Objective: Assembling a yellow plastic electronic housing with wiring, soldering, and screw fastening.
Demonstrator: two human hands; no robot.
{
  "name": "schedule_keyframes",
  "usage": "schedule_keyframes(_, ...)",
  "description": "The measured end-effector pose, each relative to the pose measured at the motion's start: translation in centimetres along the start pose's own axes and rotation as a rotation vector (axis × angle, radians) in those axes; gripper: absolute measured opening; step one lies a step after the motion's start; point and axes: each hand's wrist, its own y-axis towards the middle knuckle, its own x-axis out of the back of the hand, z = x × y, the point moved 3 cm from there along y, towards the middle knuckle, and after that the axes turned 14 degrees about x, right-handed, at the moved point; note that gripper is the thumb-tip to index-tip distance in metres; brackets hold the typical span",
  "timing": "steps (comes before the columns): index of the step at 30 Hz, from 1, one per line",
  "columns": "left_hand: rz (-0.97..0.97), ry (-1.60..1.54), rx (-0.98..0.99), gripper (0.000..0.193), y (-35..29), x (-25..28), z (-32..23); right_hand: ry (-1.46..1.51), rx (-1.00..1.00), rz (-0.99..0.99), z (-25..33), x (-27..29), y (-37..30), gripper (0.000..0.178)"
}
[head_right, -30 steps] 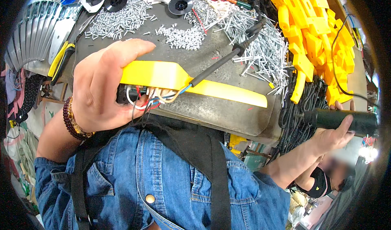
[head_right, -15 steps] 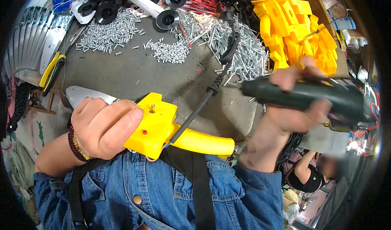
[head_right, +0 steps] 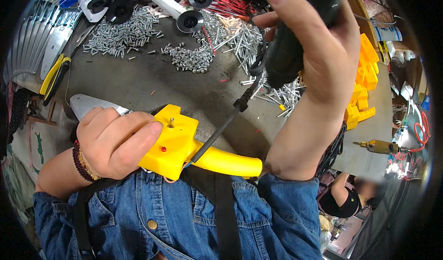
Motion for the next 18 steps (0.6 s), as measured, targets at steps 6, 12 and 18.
schedule_keyframes(6,0.076,-0.016,-0.003,0.043,-0.3,1.2,0.8,-0.693,-0.043,0.276,2.7,3.7,2.9,0.053)
schedule_keyframes(12,0.123,-0.007,-0.027,0.048,-0.1,0.7,0.4,-0.197,0.051,0.093,0.6,13.5,6.7,0.042)
schedule_keyframes(18,0.137,-0.032,-0.030,0.047,0.1,0.3,0.5,1.170,-0.124,0.076,-4.0,5.0,3.4,0.052)
